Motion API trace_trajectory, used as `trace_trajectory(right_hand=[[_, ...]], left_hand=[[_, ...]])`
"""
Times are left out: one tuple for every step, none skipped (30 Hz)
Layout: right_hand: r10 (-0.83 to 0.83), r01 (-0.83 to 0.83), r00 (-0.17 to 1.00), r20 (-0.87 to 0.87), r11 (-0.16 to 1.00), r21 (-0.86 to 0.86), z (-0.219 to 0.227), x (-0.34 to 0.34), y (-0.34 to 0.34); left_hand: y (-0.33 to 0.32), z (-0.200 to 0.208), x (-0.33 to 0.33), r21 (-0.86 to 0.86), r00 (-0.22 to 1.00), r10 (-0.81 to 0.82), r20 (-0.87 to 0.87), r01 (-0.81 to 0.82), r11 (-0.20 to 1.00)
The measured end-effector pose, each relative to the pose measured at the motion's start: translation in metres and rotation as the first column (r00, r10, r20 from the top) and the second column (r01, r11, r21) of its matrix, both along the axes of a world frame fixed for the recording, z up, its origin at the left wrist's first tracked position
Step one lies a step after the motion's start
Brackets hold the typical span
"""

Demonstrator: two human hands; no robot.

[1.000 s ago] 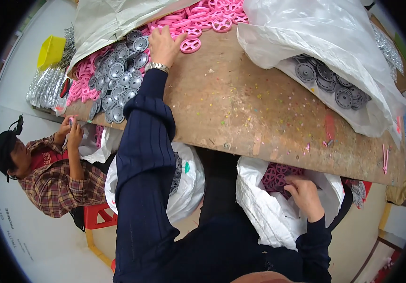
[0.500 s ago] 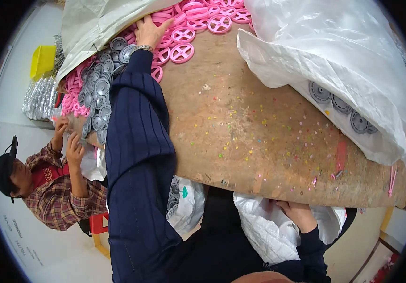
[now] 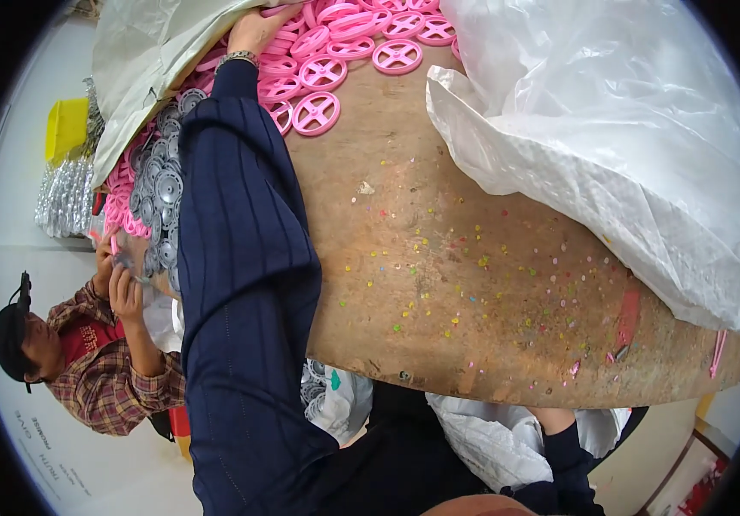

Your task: Assemble small plastic toy components by fitting together circular bases and pink geared inserts.

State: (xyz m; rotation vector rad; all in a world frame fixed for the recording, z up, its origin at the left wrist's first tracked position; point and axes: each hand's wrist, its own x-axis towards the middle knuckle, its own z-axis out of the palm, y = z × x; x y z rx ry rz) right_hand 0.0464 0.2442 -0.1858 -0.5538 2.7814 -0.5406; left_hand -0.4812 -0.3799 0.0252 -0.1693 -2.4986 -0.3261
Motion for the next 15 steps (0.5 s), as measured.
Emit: trace_trajectory(right_hand=[[0.009,-0.009,1.0,-0.002,1.0,-0.01,0.003,-0.001,-0.001],[0.029,-0.028,0.998,-0.048,0.999,0.016,0.015,-0.01,-0.01],[0.036,-0.03,0.994,-0.1,0.998,0.055,0.023,-0.014,-0.012],[0.03,-0.023,0.994,-0.102,0.998,0.066,0.019,-0.011,-0.009],[-0.018,0.019,0.998,-0.064,0.999,0.028,0.01,-0.005,-0.005],[-0.059,0.059,0.998,-0.024,0.998,-0.008,0.005,-0.004,-0.004],[-0.06,0.06,0.998,-0.028,0.998,0.001,0.001,-0.004,-0.005],[-0.047,0.047,0.999,-0.02,0.999,-0.011,-0.002,-0.006,-0.008],[-0.028,0.027,1.0,-0.012,0.999,-0.038,-0.008,-0.009,-0.012],[-0.008,0.007,1.0,-0.005,0.998,-0.064,-0.013,-0.013,-0.016],[-0.002,0.002,1.0,0.001,0.997,-0.074,-0.014,-0.016,-0.017],[0.005,-0.004,1.0,0.008,0.996,-0.084,-0.015,-0.018,-0.019],[0.008,-0.006,1.0,0.016,0.996,-0.09,-0.016,-0.021,-0.019],[0.011,-0.008,1.0,0.025,0.995,-0.096,-0.016,-0.025,-0.019],[0.031,-0.027,0.999,0.03,0.993,-0.118,-0.016,-0.028,-0.023]], left_hand=[[-0.006,0.002,0.001,-0.01,1.0,0.009,-0.002,-0.009,1.0],[-0.01,0.002,0.005,-0.027,0.999,-0.038,-0.017,0.038,0.999],[-0.004,0.002,0.002,-0.034,0.994,-0.1,-0.038,0.099,0.994],[0.006,-0.002,0.002,-0.024,0.993,-0.107,-0.042,0.106,0.994],[0.016,-0.006,0.005,-0.005,0.998,-0.03,0.063,0.03,1.0],[0.023,-0.009,0.011,0.006,0.984,0.05,0.169,-0.051,0.999],[0.033,-0.011,0.016,0.035,0.979,0.008,0.203,-0.015,0.999],[0.039,-0.011,0.026,0.036,0.98,0.015,0.197,-0.022,0.999],[0.04,-0.008,0.035,0.001,0.986,-0.024,0.165,0.024,1.0],[0.041,-0.004,0.045,-0.036,0.989,-0.064,0.136,0.069,0.997],[0.05,-0.005,0.05,-0.081,0.99,-0.064,0.125,0.074,0.994],[0.061,-0.006,0.054,-0.06,0.987,0.033,0.157,-0.024,0.998],[0.074,-0.008,0.062,-0.051,0.979,0.039,0.2,-0.03,0.998],[0.087,-0.01,0.07,-0.041,0.969,0.045,0.244,-0.036,0.999],[0.083,-0.012,0.078,-0.1,0.986,0.048,0.162,-0.032,0.995]])
